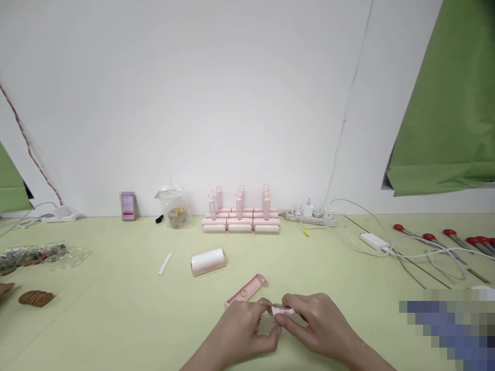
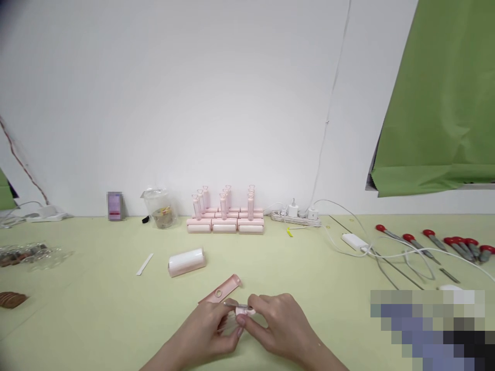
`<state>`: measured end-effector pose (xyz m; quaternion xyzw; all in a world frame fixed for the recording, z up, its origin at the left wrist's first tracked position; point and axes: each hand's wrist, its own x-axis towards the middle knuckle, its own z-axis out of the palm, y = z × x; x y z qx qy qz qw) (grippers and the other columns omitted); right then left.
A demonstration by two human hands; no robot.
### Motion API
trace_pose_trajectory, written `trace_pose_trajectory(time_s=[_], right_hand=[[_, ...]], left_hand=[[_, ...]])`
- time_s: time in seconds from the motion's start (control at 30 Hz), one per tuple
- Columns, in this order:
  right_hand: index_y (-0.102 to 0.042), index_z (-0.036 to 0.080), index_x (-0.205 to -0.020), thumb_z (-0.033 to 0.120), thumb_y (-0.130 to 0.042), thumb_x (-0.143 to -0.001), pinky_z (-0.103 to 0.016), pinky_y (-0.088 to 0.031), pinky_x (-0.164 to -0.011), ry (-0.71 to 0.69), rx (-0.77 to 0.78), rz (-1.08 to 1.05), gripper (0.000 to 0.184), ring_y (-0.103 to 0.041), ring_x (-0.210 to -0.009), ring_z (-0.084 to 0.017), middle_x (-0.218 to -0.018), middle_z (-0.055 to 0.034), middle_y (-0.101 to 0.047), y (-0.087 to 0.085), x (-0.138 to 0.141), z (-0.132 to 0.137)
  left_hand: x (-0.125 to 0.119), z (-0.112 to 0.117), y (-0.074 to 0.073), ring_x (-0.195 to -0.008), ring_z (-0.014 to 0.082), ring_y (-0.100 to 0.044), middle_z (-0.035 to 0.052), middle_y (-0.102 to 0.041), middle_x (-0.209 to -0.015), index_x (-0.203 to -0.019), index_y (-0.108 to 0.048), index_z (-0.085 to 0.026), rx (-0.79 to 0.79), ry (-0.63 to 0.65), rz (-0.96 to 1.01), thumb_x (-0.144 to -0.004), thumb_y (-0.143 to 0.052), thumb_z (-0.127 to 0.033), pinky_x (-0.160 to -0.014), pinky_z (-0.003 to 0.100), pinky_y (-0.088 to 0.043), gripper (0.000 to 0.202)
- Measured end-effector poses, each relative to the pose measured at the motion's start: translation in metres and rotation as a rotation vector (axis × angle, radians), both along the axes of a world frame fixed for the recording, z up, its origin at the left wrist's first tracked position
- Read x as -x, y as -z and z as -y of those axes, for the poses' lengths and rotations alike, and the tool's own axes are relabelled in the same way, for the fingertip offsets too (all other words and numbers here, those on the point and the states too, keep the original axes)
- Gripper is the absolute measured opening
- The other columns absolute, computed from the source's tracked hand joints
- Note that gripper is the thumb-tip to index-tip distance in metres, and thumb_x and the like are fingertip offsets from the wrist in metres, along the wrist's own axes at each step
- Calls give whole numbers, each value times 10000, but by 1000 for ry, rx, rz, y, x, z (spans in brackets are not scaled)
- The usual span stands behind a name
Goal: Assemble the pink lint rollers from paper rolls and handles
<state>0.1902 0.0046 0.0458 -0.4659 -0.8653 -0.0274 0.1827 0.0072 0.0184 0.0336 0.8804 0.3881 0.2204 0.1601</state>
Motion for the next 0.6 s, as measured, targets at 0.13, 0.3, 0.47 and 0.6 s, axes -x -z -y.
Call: trace_pose_trajectory(time_s=[0.13,0.3,0.47,0.6], right_hand=[[-502,207,-627,420,-293,-865,-235,-202,-439,-73,38,124,381,-508,-416,-107,-488,15,-585,-9,-10,-3],[-528,221,-678,402,-274,-868,-236,-217,-466,95,106,120,366,-533,-460,-140,-517,5,-602,-16,-24,-14],[-423,241,-1139,413,-357,-804,-251,-268,-506,197,296,72,382,-553,-553,-207,-568,-1,-610,-6,-33,-19],[-445,247,-1073,386,-336,-795,-255,-278,-500,307,475,41,330,-546,-597,-220,-615,-22,-617,-5,-51,-20]], left_hand=[[5,-3,-3,-480,163,-528,-6,-566,-512,-759,-585,-220,-100,34,-270,-696,-479,-387,-452,222,-315,208],[11,-7,-4,-545,178,-561,-9,-621,-640,-859,-540,-231,-106,48,-314,-678,-500,-383,-478,227,-299,240],[15,-12,-11,-528,127,-493,-46,-527,-604,-941,-429,-228,0,-100,-65,-758,-391,-259,-497,208,-289,189],[17,-17,-16,-540,109,-444,-55,-427,-597,-948,-403,-223,194,-159,259,-816,-356,-340,-490,195,-304,182]])
